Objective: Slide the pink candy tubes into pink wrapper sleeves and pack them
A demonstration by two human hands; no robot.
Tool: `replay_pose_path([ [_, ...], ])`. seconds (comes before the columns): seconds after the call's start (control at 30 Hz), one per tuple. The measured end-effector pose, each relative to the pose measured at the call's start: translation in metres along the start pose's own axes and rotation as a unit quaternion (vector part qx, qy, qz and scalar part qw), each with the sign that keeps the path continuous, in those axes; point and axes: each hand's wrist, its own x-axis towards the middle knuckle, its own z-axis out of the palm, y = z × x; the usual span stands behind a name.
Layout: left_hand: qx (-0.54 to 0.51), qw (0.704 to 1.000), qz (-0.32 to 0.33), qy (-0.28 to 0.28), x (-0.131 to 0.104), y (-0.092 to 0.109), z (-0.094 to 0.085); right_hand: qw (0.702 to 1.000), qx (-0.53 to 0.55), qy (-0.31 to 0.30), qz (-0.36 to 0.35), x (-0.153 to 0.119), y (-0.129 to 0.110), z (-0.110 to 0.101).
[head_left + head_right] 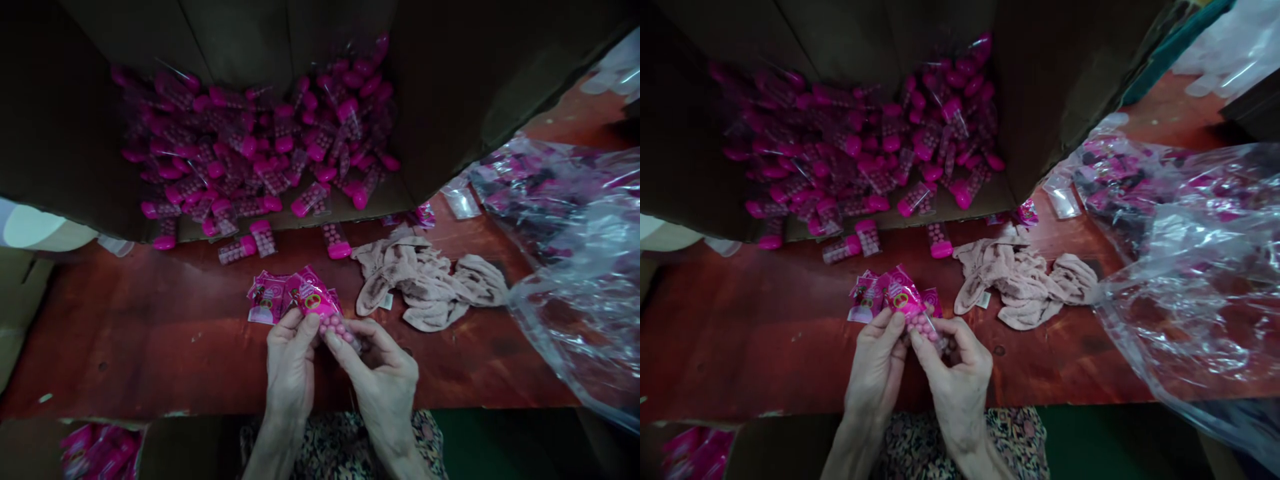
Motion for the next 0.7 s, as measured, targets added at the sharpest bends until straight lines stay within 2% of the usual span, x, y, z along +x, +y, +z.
replay_pose_path([
  [0.13, -0.004, 1.000, -0.007, 0.007, 0.003, 0.001, -0.004, 1.000, 0.009, -0.008, -0.021, -0.001, -0.001, 0.004],
  [0.3, -0.011, 1.000, -0.008, -0.010, 0.003, 0.001, -0.007, 0.997, 0.063, -0.041, 0.033, 0.000, -0.005, 0.006],
  [0.5, 0.023, 0.999, -0.002, -0.023, -0.005, 0.000, -0.003, 1.000, 0.021, -0.012, 0.014, 0.001, -0.006, 0.007],
  [0.6, 0.006, 0.999, 0.013, -0.030, -0.004, 0.004, -0.004, 0.999, 0.028, -0.034, 0.006, 0.005, -0.009, 0.007],
  [0.7, 0.012, 0.999, 0.027, -0.028, -0.001, 0.008, -0.005, 0.996, 0.060, -0.063, 0.038, 0.006, -0.011, 0.008],
])
